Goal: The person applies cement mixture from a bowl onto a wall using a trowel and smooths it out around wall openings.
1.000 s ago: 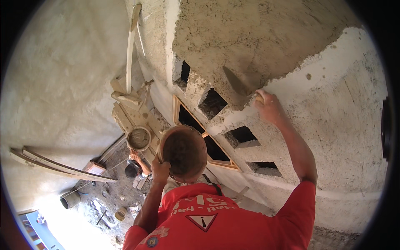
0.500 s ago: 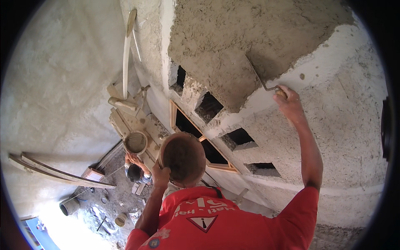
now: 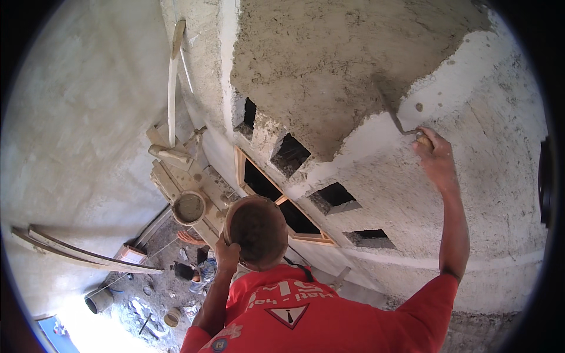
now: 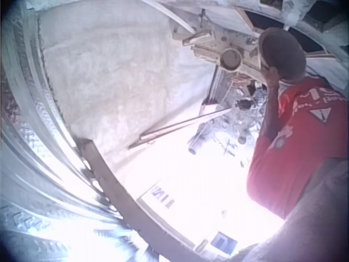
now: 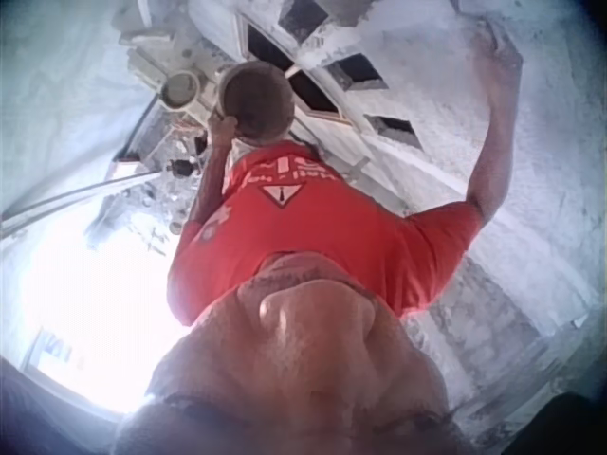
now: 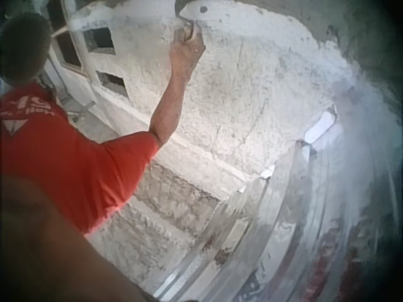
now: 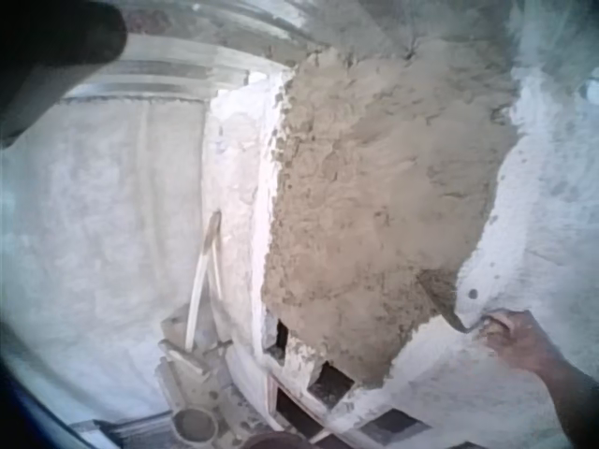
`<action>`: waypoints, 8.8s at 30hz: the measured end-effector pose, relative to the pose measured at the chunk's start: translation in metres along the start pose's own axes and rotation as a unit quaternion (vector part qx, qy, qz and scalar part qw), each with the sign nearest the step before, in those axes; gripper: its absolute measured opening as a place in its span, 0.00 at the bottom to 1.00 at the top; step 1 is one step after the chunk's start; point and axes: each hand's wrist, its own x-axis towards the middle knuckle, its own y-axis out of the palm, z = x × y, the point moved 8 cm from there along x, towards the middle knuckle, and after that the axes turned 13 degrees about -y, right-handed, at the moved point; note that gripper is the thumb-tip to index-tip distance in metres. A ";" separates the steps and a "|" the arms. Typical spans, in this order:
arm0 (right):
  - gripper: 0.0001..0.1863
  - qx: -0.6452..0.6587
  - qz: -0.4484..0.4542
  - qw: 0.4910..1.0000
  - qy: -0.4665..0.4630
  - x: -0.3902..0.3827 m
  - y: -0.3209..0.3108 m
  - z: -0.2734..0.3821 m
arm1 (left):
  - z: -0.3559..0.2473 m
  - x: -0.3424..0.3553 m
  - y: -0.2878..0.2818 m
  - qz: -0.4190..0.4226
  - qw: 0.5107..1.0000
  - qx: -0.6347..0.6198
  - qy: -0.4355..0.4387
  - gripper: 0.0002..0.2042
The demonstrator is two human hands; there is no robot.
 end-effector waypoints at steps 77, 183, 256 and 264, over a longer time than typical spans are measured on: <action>0.26 0.075 0.386 0.889 -0.233 -0.151 0.335 0.061 | -0.067 -0.004 0.020 0.025 0.990 -0.125 0.061 0.28; 0.17 -0.195 0.363 0.866 -0.283 -0.096 0.220 0.085 | -0.087 0.020 0.047 0.072 0.993 0.024 0.085 0.28; 0.24 0.027 0.002 0.999 0.037 0.239 0.169 0.131 | -0.122 0.141 -0.163 -0.116 0.990 -0.060 0.059 0.29; 0.19 0.018 -0.001 0.999 0.050 0.190 0.104 0.184 | -0.108 0.141 -0.159 -0.108 0.988 -0.061 0.094 0.30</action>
